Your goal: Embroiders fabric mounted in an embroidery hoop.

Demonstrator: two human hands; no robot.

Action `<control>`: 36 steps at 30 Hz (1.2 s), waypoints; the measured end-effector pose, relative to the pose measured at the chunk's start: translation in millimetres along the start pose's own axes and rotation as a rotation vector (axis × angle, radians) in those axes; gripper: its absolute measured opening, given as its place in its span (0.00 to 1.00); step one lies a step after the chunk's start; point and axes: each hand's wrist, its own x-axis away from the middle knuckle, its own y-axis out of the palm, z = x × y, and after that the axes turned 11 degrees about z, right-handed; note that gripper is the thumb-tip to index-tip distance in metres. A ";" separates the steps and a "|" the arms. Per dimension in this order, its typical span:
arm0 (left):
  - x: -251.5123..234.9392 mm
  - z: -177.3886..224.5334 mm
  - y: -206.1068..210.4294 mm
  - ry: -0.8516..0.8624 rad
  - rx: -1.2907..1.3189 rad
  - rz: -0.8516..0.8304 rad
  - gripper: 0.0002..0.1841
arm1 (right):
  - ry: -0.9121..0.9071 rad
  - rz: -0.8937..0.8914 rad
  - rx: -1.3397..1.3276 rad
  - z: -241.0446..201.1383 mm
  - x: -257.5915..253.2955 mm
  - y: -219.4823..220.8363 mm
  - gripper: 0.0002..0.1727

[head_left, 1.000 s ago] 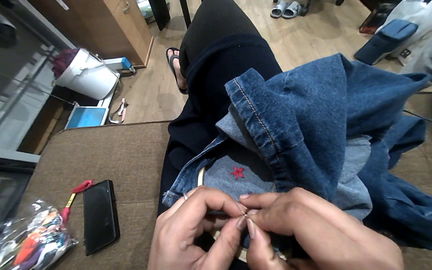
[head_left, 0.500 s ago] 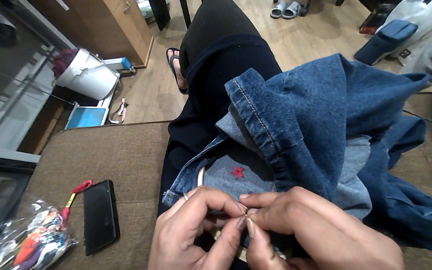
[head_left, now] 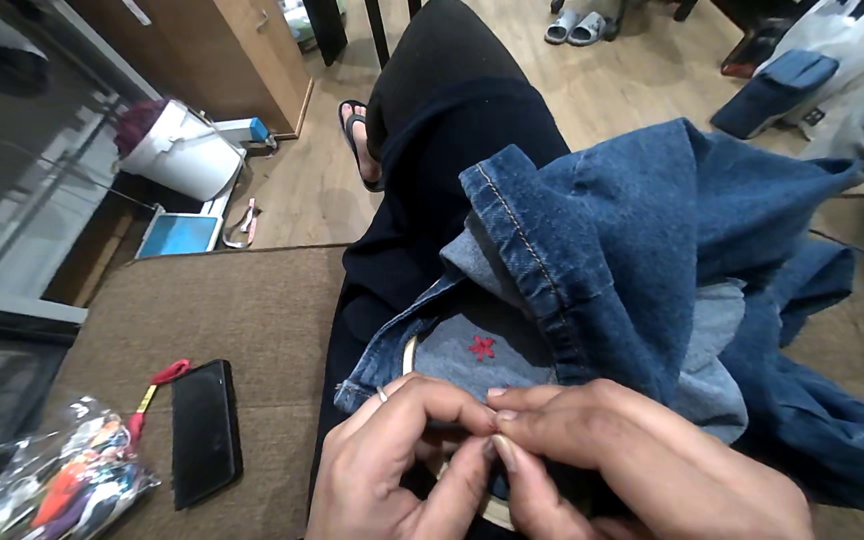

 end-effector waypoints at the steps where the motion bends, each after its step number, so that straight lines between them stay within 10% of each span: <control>1: -0.1 -0.4 0.0 0.005 -0.002 0.002 0.06 | 0.005 -0.003 -0.003 -0.1 0.0 -0.3 0.05; 21: -3.5 10.1 3.2 -0.034 0.033 0.025 0.12 | 0.200 -0.142 -0.166 5.7 -10.1 -11.2 0.05; 36: -16.6 7.8 0.3 0.248 -0.131 0.078 0.07 | 0.184 -0.189 -0.146 8.3 -12.5 -16.6 0.06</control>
